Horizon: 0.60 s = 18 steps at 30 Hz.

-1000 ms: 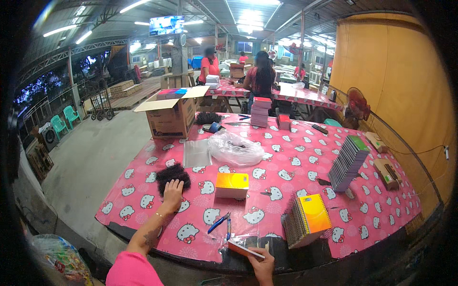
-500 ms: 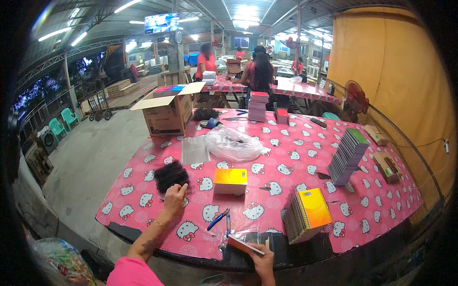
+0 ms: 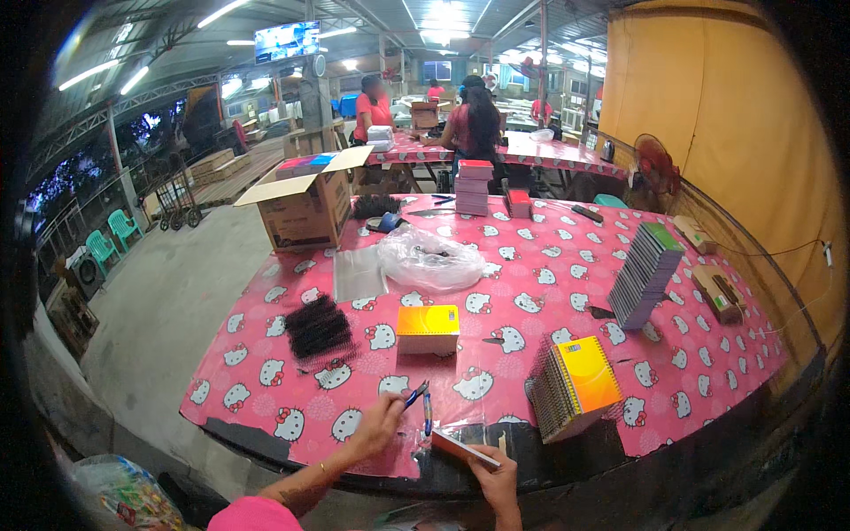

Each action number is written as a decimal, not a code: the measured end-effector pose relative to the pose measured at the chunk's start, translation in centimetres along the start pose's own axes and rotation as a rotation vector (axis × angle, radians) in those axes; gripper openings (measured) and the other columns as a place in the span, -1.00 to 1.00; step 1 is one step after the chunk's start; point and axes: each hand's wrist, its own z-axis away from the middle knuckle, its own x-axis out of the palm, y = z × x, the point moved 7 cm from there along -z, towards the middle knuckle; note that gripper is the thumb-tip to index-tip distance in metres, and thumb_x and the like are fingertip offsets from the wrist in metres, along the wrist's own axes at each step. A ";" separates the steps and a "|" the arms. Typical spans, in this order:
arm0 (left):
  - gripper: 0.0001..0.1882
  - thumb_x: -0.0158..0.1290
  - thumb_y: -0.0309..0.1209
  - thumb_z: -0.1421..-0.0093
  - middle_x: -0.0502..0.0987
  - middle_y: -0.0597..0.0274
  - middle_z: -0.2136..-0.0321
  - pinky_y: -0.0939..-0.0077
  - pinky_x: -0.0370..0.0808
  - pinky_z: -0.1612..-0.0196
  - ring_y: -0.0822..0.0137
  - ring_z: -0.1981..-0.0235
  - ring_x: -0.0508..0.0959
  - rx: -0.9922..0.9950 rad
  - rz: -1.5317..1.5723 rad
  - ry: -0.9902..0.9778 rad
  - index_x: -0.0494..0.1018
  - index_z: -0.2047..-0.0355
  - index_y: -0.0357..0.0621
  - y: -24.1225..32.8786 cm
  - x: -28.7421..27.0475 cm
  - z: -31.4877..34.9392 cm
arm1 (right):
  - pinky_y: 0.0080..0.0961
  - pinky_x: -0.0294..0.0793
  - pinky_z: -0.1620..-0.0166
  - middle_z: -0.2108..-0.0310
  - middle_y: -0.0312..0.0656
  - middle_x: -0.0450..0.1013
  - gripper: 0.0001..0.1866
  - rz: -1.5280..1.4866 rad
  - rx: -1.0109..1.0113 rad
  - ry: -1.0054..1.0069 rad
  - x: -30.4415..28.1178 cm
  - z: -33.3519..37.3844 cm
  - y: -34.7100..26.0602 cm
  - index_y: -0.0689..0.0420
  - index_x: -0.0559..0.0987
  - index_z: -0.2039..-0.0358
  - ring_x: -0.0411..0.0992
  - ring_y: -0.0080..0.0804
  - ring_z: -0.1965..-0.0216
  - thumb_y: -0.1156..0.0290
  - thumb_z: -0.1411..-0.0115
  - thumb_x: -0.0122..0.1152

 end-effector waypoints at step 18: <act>-0.71 0.17 -0.36 -0.26 0.55 0.08 0.39 0.31 0.49 0.34 0.14 0.40 0.58 0.512 -0.189 -0.003 0.56 0.02 -0.11 4.4 0.9 2.9 | -0.58 0.49 0.06 0.22 -0.28 0.63 -0.76 0.113 -0.023 0.035 -0.4 0.0 -0.2 0.23 0.67 0.11 0.52 -0.60 0.19 0.60 -0.18 0.33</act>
